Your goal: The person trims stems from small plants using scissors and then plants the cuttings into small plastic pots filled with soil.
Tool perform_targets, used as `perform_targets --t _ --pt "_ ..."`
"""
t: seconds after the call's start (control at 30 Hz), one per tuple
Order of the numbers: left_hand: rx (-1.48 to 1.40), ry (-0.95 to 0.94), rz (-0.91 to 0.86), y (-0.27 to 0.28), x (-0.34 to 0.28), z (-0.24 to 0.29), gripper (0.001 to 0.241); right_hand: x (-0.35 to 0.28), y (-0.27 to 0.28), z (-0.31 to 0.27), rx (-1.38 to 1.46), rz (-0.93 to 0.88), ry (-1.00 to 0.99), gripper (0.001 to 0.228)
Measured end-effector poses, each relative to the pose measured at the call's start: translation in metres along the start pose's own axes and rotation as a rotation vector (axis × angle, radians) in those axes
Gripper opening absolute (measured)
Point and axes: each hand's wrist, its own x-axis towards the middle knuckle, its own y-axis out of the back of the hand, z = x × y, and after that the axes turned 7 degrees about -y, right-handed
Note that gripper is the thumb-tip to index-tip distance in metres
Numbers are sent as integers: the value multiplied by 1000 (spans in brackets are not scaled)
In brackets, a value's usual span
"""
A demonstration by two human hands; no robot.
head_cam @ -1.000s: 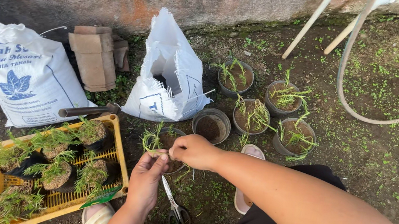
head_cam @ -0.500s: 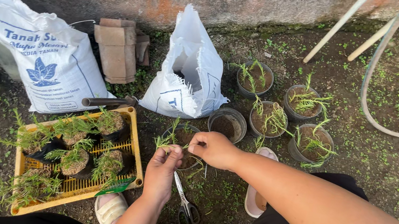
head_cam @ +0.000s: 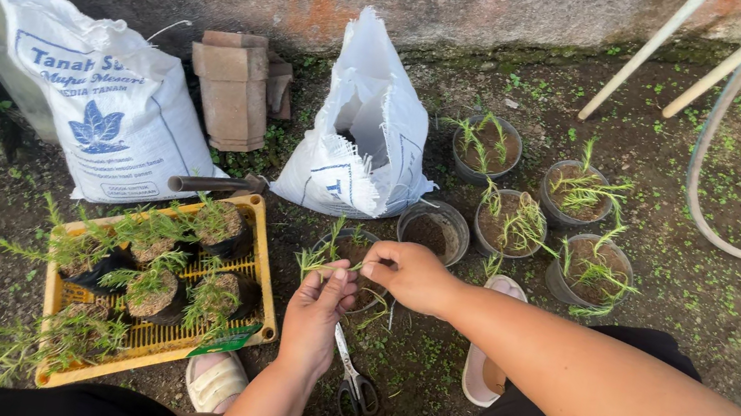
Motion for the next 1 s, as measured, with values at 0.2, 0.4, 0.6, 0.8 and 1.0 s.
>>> perform_targets --t 0.2,0.4,0.6,0.8,1.0 --pt "89 -126 7 4 4 -12 30 7 0 16 -27 -4 158 18" --pt "119 -174 30 16 23 -14 23 1 7 11 -29 -77 -23 26" --pt "188 -557 119 43 40 35 19 7 11 17 -55 -125 -97 28" --pt "1033 -329 -167 38 -10 118 21 9 15 4 -206 -120 -265 33" --pt "1731 -244 -168 83 -25 231 21 20 17 12 -199 -135 -176 34"
